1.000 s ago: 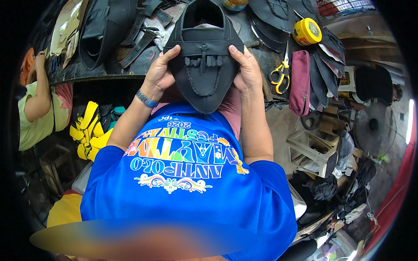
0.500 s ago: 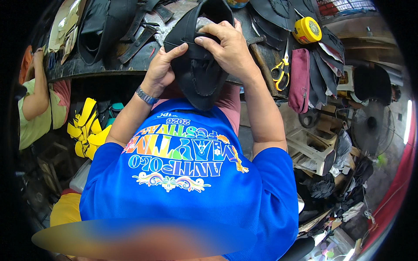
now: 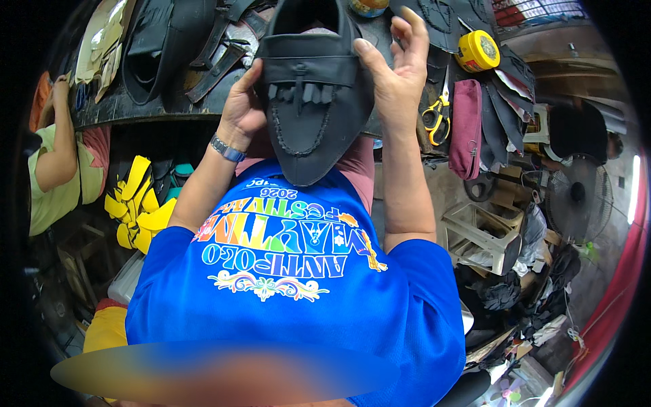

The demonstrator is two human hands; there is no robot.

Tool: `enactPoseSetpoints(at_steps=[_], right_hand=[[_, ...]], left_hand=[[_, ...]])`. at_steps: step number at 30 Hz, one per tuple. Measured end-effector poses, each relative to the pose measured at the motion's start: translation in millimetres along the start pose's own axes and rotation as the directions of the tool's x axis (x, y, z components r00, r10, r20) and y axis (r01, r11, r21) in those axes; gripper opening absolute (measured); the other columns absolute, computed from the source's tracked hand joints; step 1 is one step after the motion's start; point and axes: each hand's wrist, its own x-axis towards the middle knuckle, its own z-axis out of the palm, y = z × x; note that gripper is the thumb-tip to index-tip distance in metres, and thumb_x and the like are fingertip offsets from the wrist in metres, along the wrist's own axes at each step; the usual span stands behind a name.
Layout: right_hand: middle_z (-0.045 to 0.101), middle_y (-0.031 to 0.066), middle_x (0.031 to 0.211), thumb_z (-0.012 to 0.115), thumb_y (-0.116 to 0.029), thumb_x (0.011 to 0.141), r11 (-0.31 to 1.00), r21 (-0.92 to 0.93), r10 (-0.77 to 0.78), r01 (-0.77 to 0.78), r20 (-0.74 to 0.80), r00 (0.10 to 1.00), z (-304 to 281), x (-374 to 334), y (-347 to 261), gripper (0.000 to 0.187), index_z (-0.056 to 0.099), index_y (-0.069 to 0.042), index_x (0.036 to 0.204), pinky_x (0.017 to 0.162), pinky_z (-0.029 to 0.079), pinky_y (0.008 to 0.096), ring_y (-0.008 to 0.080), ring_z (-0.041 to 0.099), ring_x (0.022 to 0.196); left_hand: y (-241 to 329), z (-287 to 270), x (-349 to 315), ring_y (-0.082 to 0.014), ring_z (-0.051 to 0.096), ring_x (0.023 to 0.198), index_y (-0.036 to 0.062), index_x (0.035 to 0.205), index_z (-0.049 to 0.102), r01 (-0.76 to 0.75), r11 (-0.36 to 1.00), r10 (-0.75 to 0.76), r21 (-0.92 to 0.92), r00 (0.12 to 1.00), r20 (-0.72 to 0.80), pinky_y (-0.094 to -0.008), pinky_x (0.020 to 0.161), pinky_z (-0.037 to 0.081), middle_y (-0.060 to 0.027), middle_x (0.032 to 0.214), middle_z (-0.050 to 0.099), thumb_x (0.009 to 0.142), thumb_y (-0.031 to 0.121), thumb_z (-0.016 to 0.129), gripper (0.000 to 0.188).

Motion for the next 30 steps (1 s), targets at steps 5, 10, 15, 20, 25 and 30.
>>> enactPoseSetpoints(at_steps=[5, 10, 15, 20, 25, 30], right_hand=[[0.067, 0.0182, 0.121, 0.071, -0.011, 0.092, 0.182, 0.718, 0.663, -0.672, 0.415, 0.623, -10, -23, 12, 0.047, 0.054, 0.004, 0.132, 0.097, 0.056, 0.0429, 0.0278, 0.068, 0.11], [0.069, 0.0178, 0.12, 0.069, -0.012, 0.094, 0.107, 0.695, 0.563, -0.711, 0.548, 0.619, -5, -36, 25, 0.04, 0.059, 0.004, 0.128, 0.098, 0.055, 0.0447, 0.0294, 0.069, 0.109], [0.07, 0.0165, 0.117, 0.07, -0.01, 0.093, 0.243, 0.666, 0.57, -0.705, 0.49, 0.659, -4, -31, 26, 0.039, 0.059, 0.004, 0.127, 0.095, 0.057, 0.043, 0.0275, 0.07, 0.104], [0.054, 0.0194, 0.137, 0.083, -0.015, 0.08, 0.863, 0.059, 0.504, -0.502, -0.046, 0.862, 1, -23, 0, 0.072, 0.049, 0.0, 0.142, 0.101, 0.048, 0.0372, 0.0239, 0.057, 0.12], [0.052, 0.0145, 0.142, 0.082, -0.009, 0.078, 0.903, -0.414, -0.024, 0.113, 0.215, 0.976, -10, -4, -51, 0.071, 0.053, -0.006, 0.143, 0.073, 0.05, 0.0267, 0.0155, 0.061, 0.086], [0.069, 0.0131, 0.102, 0.079, -0.023, 0.083, 0.803, -0.536, 0.064, 0.262, 0.514, 0.855, -4, 22, -61, 0.034, 0.069, -0.008, 0.111, 0.073, 0.055, 0.038, 0.0314, 0.07, 0.086]], left_hand=[[1, -10, 4, -0.0306, 0.062, 0.121, 0.0047, 0.129, 0.064, 0.001, 0.999, 0.005, -0.051, 0.993, 0.115, -0.0518, 0.109, 0.044, -0.0133, 0.129, 0.067, 0.095, 0.028, 0.07, 0.042], [-1, -15, 6, -0.0309, 0.061, 0.123, 0.005, 0.13, 0.063, -0.042, 0.999, 0.042, 0.032, 0.999, -0.007, -0.0518, 0.11, 0.043, -0.0129, 0.131, 0.066, 0.095, 0.032, 0.07, 0.045], [2, -14, 8, -0.0303, 0.063, 0.119, 0.0035, 0.13, 0.063, -0.042, 0.998, 0.045, 0.05, 0.997, -0.059, -0.0507, 0.108, 0.046, -0.0147, 0.13, 0.066, 0.096, 0.026, 0.067, 0.041], [-7, 1, 7, -0.0297, 0.066, 0.115, -0.0006, 0.125, 0.064, -0.072, 0.994, 0.077, 0.079, 0.995, -0.07, -0.047, 0.105, 0.05, -0.0154, 0.125, 0.069, 0.095, 0.022, 0.068, 0.038], [-8, 27, 6, -0.0243, 0.07, 0.106, 0.0021, 0.125, 0.064, -0.163, 0.947, 0.179, 0.278, 0.983, -0.033, -0.0401, 0.095, 0.056, -0.012, 0.12, 0.07, 0.091, 0.011, 0.072, 0.036], [-16, 42, 13, -0.0178, 0.071, 0.1, 0.0053, 0.121, 0.067, -0.235, 0.875, 0.213, 0.423, 0.972, 0.099, -0.0334, 0.088, 0.058, -0.0075, 0.111, 0.073, 0.089, 0.006, 0.075, 0.032]])
